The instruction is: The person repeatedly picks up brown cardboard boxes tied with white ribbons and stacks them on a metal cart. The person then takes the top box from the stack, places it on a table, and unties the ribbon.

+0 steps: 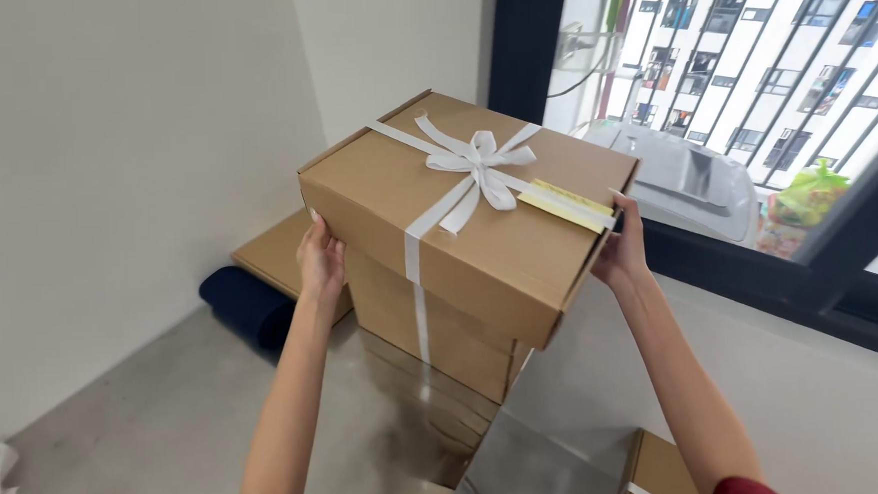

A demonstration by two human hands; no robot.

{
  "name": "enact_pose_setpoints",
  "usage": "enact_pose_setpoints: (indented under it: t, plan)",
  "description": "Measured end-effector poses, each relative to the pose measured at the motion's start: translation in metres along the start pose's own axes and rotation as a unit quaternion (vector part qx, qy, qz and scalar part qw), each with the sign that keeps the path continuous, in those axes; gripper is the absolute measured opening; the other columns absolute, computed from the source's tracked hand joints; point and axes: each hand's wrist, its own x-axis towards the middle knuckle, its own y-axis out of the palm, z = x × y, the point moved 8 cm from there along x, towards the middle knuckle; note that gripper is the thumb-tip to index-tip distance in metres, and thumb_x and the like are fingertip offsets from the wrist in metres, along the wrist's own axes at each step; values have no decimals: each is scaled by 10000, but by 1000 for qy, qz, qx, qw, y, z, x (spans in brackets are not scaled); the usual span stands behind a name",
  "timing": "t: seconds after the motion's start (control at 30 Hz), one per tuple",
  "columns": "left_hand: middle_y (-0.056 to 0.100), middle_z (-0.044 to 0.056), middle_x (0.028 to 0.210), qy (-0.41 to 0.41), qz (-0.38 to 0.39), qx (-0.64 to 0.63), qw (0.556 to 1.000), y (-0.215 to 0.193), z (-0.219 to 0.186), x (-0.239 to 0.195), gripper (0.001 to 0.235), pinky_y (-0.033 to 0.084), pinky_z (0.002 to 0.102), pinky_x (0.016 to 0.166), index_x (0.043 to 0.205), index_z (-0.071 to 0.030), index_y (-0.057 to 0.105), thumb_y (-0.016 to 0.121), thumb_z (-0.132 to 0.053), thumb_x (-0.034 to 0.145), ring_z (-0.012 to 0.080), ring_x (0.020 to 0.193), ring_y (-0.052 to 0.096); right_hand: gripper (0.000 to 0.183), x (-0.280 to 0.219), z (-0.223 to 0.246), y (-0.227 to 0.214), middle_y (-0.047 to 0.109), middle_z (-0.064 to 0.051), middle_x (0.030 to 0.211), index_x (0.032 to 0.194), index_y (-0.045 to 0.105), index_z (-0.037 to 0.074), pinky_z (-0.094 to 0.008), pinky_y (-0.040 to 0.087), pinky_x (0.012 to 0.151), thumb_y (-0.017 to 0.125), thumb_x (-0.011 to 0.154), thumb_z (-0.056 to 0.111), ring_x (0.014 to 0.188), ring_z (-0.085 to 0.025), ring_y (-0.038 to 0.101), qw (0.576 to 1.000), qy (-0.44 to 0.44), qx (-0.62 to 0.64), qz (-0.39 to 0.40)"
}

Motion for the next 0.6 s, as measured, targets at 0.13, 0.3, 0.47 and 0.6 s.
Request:
enact_pose_setpoints:
  t: [0.13,0.3,0.47,0.6]
  plan:
    - [656,165,1231,-8,-20,-4,1000,-31,-2,32,396,548,388,1059,1236,-10,601,749,-262,969,299,1172,675,1003,106,-27,-17,647,-150,1182,1325,518,-52,-370,614,885,804,692,671,1019,-267,714,1000,9,-25,15]
    - [692,55,1104,-9,-23,86,996,-33,-8,56,384,572,367,1024,1217,-80,637,736,-354,968,202,1050,701,1167,92,-11,27,610,-189,1243,1398,380,-76,-404,615,925,834,645,690,1067,-282,710,1000,15,-28,-3]
    - [640,29,1109,-35,-15,148,988,-9,3,49,353,562,354,1003,1173,-101,635,751,-351,952,179,1038,659,1209,88,8,28,567,-177,1283,1422,335,-93,-373,601,960,824,648,696,1112,-268,684,998,29,-50,-23]
    - [568,-11,1051,-49,-21,172,984,-13,27,48,330,580,325,958,1104,-125,602,779,-337,923,136,988,637,1213,103,13,9,556,-183,1286,1427,335,-100,-378,603,964,814,665,714,1121,-269,679,996,32,-70,-37]
